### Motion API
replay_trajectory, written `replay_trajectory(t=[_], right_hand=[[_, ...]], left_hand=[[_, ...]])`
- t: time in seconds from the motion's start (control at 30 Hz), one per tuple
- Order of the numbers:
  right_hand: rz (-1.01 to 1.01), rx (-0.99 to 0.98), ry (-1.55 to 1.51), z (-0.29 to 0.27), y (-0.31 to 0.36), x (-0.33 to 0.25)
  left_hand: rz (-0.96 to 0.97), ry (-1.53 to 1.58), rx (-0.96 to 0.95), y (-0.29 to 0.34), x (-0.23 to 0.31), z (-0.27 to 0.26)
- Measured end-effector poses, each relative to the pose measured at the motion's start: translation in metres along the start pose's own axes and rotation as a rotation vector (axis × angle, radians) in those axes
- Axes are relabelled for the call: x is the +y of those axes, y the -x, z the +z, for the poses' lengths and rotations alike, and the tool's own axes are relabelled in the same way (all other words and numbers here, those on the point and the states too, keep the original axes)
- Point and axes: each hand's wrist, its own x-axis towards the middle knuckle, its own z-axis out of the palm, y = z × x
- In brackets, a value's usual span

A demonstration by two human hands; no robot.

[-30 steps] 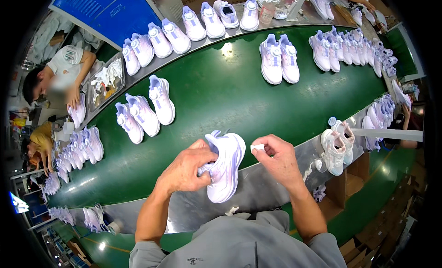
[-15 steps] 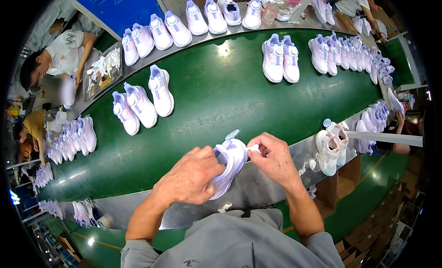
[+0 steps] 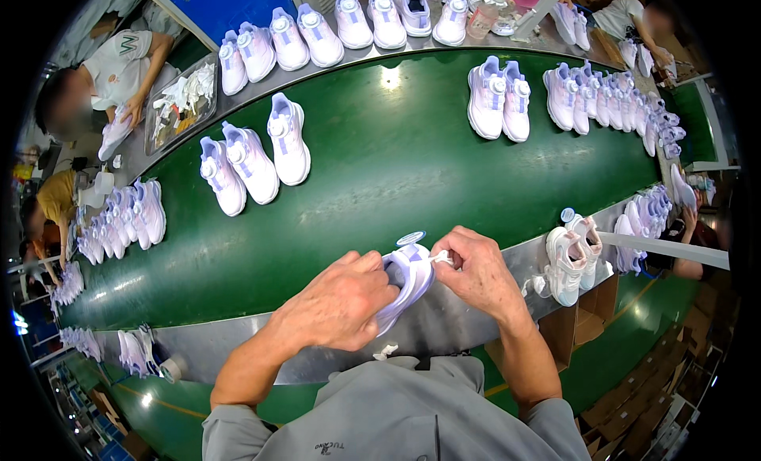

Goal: The person repeatedly picks up white sneakers from a green conveyor belt and wipes them with a small white cloth. The shoes are handled one at a time, turned over, and placed back on the belt. Other workers are visible in the background performing similar tasks.

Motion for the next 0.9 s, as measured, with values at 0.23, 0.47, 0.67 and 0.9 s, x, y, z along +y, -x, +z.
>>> replay_trajectory(t=[0.23,0.47,0.67,0.9], right_hand=[[0.008,0.083,0.031,0.009,0.009,0.001],[0.042,0.064,0.051,0.012,0.017,-0.002],[0.028,0.075,0.036,0.019,0.024,-0.002],[0.012,0.073,0.017,0.028,0.031,-0.005]], left_hand=[[0.0,0.083,0.1,-0.001,-0.004,0.006],[-0.01,0.089,0.1,-0.001,-0.005,0.009],[-0.048,0.124,0.094,0.001,-0.011,0.015],[-0.06,0.14,0.067,0.001,-0.014,0.017]])
